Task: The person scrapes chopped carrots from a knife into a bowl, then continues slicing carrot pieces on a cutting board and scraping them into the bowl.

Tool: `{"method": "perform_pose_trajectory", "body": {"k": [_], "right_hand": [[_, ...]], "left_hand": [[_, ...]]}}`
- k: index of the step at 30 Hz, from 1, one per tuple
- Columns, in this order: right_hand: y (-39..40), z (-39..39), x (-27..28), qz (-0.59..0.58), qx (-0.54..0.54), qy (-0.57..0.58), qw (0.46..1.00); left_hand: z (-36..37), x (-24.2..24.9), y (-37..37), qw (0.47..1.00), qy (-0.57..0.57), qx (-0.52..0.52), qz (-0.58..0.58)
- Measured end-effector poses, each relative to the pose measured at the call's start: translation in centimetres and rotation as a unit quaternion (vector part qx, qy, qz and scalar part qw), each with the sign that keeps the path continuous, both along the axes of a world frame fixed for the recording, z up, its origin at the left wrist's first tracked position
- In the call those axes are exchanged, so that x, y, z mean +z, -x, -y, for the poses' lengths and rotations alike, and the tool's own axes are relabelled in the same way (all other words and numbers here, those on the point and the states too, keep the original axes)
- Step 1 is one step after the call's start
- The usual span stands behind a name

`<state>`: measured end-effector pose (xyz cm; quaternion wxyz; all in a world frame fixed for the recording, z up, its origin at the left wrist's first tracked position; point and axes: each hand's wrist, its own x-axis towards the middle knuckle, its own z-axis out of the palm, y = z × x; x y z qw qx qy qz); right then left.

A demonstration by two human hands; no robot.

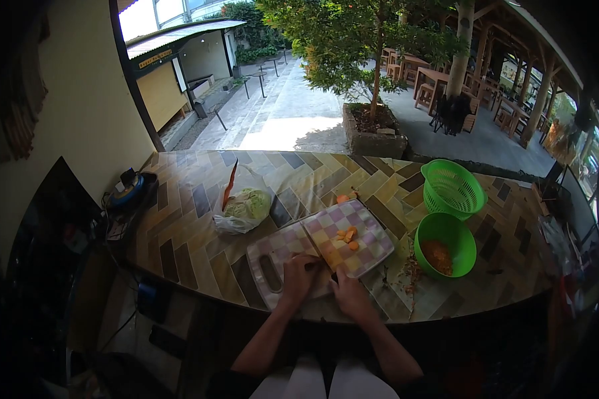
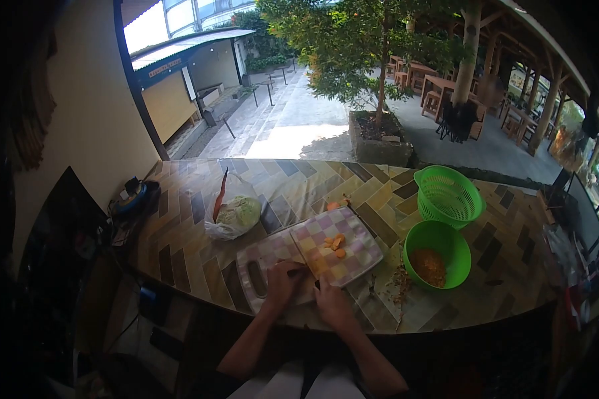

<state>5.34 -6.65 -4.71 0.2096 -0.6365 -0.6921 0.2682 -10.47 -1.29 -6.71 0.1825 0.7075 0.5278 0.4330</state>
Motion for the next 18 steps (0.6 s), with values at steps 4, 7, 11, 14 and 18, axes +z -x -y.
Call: {"method": "perform_pose_trajectory", "body": {"k": [4, 7, 11, 14, 18], "right_hand": [[0.0, 0.0, 0.5, -0.006, 0.001, 0.015, 1.000], [0.8, 0.2, 0.9, 0.023, -0.011, 0.030, 0.999], [2.3, 0.1, 0.8, 0.057, -0.036, 0.016, 0.998], [2.0, 0.0, 0.6, 0.043, -0.031, 0.014, 0.998], [-0.6, -0.6, -0.5, -0.061, 0.022, -0.013, 0.998]], "left_hand": [[-0.4, -0.9, 0.1, 1.000, 0.002, -0.006, 0.022], [-0.4, -1.1, 0.1, 1.000, 0.001, -0.001, 0.029], [-0.2, -0.7, 0.2, 1.000, 0.009, -0.004, 0.023], [-0.5, -1.2, 0.3, 1.000, 0.006, -0.009, -0.003], [-0.2, -0.9, -0.1, 1.000, 0.008, 0.003, 0.029]]}}
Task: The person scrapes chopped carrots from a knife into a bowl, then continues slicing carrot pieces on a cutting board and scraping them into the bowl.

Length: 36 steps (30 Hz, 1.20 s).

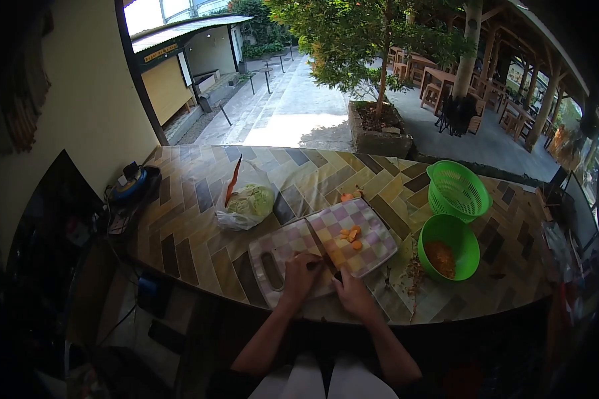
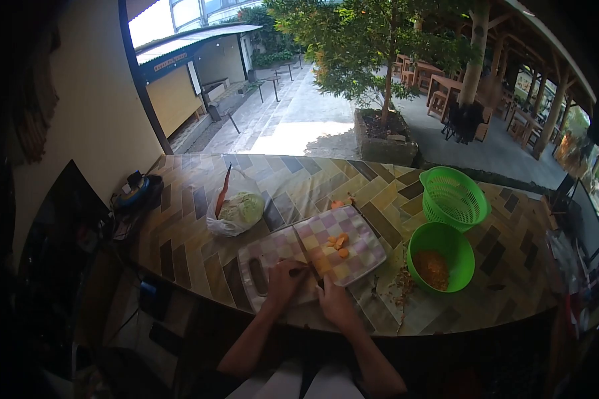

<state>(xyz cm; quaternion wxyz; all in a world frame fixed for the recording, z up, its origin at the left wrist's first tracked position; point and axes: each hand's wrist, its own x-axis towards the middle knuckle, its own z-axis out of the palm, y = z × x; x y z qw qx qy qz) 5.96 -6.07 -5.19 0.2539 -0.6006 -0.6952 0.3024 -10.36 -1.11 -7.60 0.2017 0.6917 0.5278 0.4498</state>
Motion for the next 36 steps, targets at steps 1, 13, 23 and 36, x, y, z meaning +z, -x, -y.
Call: {"method": "perform_pose_trajectory", "body": {"k": [1, 13, 23, 36], "right_hand": [[0.0, 0.1, 0.0, 0.008, -0.001, 0.014, 1.000], [1.7, -0.1, 0.5, 0.109, -0.025, 0.033, 0.993], [0.5, 2.7, 2.2, 0.093, -0.055, -0.003, 0.994], [-2.8, 3.5, 2.2, 0.081, -0.058, -0.115, 0.988]], "left_hand": [[0.0, 0.0, 0.0, 1.000, -0.001, 0.000, -0.003], [-0.2, -0.1, 0.2, 1.000, 0.004, -0.008, -0.029], [0.0, 0.1, 0.5, 0.998, -0.024, 0.004, -0.051], [0.2, 8.4, 2.4, 0.989, -0.089, 0.067, -0.094]]}}
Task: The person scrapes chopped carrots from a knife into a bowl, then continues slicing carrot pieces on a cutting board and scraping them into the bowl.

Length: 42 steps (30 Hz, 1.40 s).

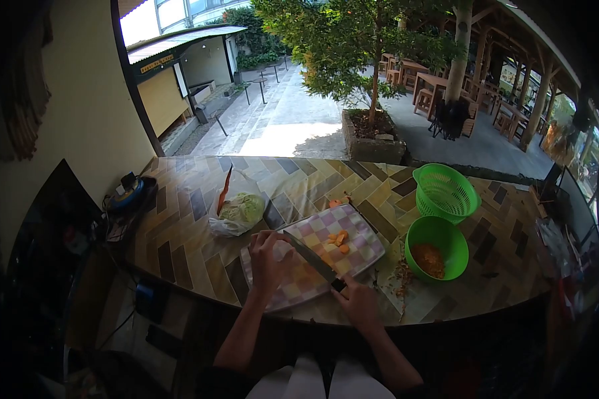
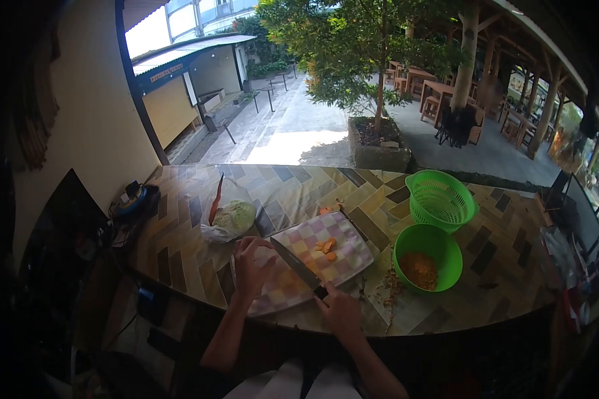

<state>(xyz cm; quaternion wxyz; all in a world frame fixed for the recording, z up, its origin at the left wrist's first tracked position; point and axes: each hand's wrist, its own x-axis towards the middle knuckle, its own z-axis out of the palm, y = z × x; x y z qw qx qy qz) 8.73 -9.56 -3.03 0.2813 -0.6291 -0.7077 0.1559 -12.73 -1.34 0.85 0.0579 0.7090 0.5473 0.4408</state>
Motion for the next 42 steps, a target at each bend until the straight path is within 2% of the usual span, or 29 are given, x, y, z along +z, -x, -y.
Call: {"method": "perform_pose_trajectory", "body": {"k": [2, 3, 6, 7, 10, 13, 16, 17, 20, 24, 26, 28, 32, 35, 38, 42], "right_hand": [[-0.4, 0.1, 0.3, 0.017, 0.015, 0.002, 1.000], [-0.4, 0.2, 0.5, 0.025, 0.024, 0.003, 0.999], [-0.6, 0.8, 1.3, 0.034, 0.047, -0.033, 0.998], [-0.7, 1.0, 1.6, 0.040, 0.046, -0.033, 0.998], [-1.0, 1.5, 1.8, 0.036, 0.044, -0.018, 0.998], [-1.8, 1.9, 1.1, -0.009, 0.035, 0.008, 0.999], [-3.0, 2.2, -1.5, -0.075, -0.003, 0.003, 0.997], [-3.3, 2.3, -2.0, -0.111, -0.021, 0.008, 0.994], [-4.5, 2.0, -1.9, -0.207, -0.057, 0.022, 0.976], [-5.1, 1.8, -2.1, -0.264, -0.077, 0.052, 0.960], [-5.2, 1.7, -2.5, -0.244, -0.076, 0.052, 0.965], [-5.1, 1.9, -2.5, -0.227, -0.076, 0.056, 0.969], [-4.9, 1.9, -2.2, -0.212, -0.078, 0.060, 0.972], [-5.0, 1.9, -2.5, -0.205, -0.084, 0.059, 0.973], [-4.9, 1.9, -2.6, -0.199, -0.086, 0.060, 0.974], [-4.9, 2.0, -2.1, -0.206, -0.084, 0.073, 0.972]], "left_hand": [[-0.4, 2.0, 0.1, 0.990, 0.010, -0.138, -0.039], [-1.9, 0.7, 0.2, 0.971, -0.012, -0.227, -0.079], [-3.8, 0.0, -0.5, 0.889, 0.188, -0.406, -0.099], [-3.9, 0.2, -0.9, 0.877, 0.240, -0.406, -0.097], [-4.9, 0.2, -1.5, 0.856, 0.295, -0.418, -0.080], [-4.6, 1.1, -1.7, 0.909, 0.209, -0.359, -0.026], [-4.2, 2.9, -1.6, 0.947, -0.036, -0.315, -0.052], [-3.4, 3.7, -1.4, 0.955, 0.009, -0.294, -0.042], [-3.8, 2.8, -0.1, 0.931, 0.128, -0.338, -0.045], [-5.9, -1.1, 0.3, 0.903, 0.148, -0.395, -0.081], [-7.2, -3.4, 0.2, 0.900, 0.144, -0.396, -0.117], [-7.4, -3.6, -0.2, 0.897, 0.137, -0.400, -0.127], [-7.8, -3.5, -0.4, 0.872, 0.177, -0.434, -0.144], [-7.5, -2.9, -0.5, 0.872, 0.186, -0.428, -0.150], [-7.5, -2.1, -0.9, 0.869, 0.149, -0.444, -0.157], [-8.3, -2.6, -1.2, 0.830, 0.219, -0.493, -0.141]]}}
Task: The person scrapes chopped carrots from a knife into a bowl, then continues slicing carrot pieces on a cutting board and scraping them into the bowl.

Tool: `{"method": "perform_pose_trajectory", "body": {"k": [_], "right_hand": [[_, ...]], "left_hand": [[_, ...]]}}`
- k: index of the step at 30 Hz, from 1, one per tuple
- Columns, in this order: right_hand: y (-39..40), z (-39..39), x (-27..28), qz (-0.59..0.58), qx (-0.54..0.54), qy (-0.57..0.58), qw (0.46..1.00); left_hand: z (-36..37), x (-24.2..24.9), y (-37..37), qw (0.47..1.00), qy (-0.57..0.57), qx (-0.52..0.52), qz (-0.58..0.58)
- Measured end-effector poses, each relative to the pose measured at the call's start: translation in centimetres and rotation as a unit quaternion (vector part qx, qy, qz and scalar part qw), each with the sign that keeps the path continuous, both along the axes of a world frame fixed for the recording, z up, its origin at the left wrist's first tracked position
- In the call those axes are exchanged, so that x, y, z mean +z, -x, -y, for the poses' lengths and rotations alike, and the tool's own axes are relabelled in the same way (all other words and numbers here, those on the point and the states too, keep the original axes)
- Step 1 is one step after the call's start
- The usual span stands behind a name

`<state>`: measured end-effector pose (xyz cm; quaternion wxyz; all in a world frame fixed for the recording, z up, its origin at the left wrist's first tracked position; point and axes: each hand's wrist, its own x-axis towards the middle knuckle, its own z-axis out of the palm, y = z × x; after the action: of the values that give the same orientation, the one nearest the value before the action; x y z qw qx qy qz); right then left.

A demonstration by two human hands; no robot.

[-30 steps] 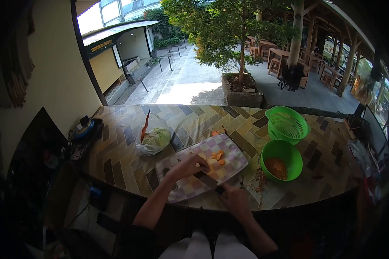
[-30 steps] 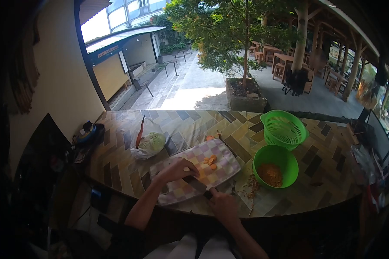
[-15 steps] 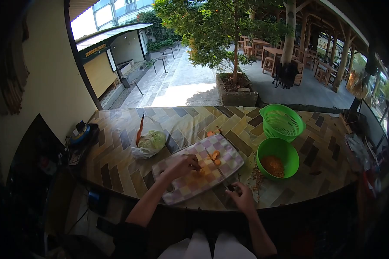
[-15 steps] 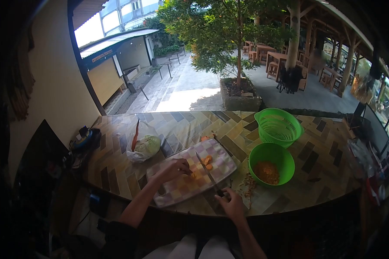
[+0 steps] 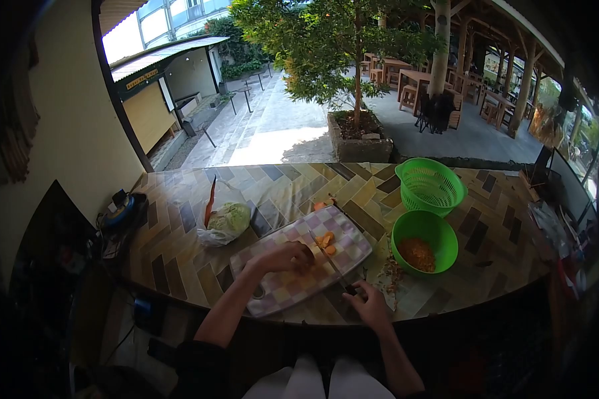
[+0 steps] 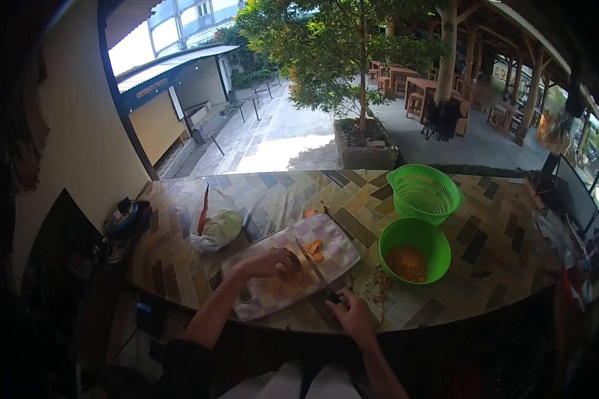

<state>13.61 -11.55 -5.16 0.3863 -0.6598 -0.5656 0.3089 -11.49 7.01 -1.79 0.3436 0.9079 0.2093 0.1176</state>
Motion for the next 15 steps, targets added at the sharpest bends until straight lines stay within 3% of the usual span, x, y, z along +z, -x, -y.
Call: {"method": "perform_pose_trajectory", "body": {"k": [5, 8, 15], "right_hand": [[0.0, 0.0, 0.5, 0.010, 0.002, 0.021, 1.000], [-0.1, -0.1, 0.0, 0.005, 0.006, 0.005, 1.000], [-0.1, 0.0, 0.5, 0.001, 0.016, 0.021, 1.000]], "left_hand": [[-0.5, -0.4, -0.2, 1.000, 0.000, -0.005, -0.005], [0.4, 0.4, -0.2, 0.997, 0.031, 0.037, -0.055], [2.9, -0.9, -0.5, 0.984, -0.017, 0.176, -0.016]]}}
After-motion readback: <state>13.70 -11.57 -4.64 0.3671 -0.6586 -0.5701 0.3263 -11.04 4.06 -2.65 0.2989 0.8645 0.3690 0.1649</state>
